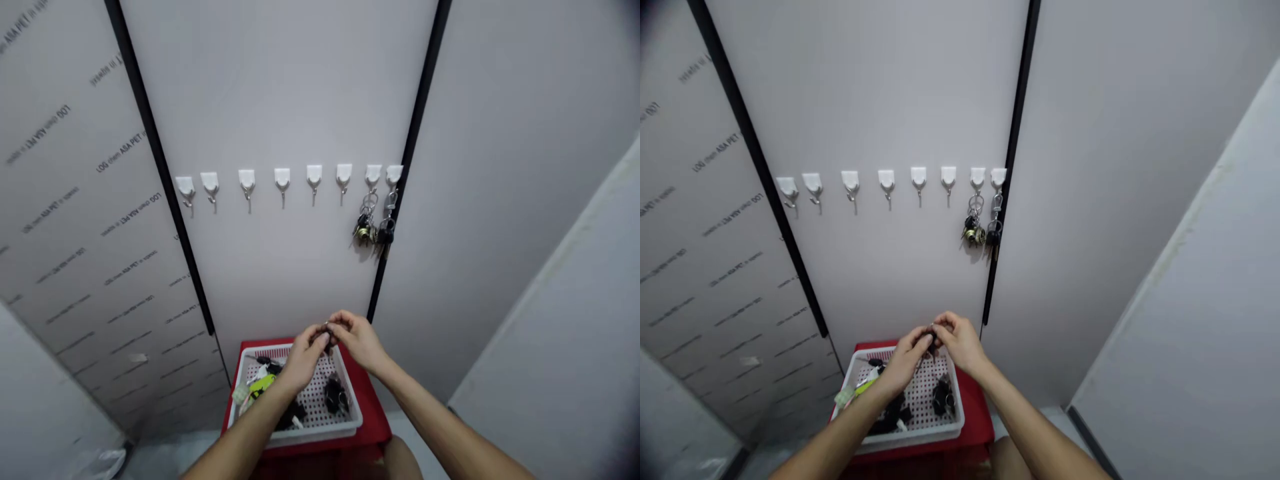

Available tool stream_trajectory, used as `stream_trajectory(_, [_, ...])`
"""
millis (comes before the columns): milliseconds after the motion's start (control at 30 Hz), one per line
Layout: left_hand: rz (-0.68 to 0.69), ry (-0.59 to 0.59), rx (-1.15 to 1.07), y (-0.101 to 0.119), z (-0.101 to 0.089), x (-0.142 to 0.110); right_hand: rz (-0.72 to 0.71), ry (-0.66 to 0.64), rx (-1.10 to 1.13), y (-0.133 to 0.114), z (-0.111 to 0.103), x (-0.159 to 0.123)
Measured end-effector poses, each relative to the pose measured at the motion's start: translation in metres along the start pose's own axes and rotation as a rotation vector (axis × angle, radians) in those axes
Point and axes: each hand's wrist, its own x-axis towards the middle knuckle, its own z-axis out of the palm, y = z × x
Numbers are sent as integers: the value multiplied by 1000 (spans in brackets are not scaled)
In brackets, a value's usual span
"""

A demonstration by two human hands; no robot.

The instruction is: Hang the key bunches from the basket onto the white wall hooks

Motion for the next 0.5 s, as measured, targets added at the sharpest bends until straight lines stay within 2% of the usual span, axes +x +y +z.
stream_trajectory(133, [37,86,-71,55,4,35,-133,170,79,-43,-27,29])
stream_trajectory(300, [225,183,-67,124,12,75,-329,392,190,-101,-58,64])
stream_trajectory(400, [329,246,18,148,14,94,-406,486,169,-127,-70,80])
stream_trajectory(500, [383,320,95,160,12,111,-463,518,100,-142,-76,96])
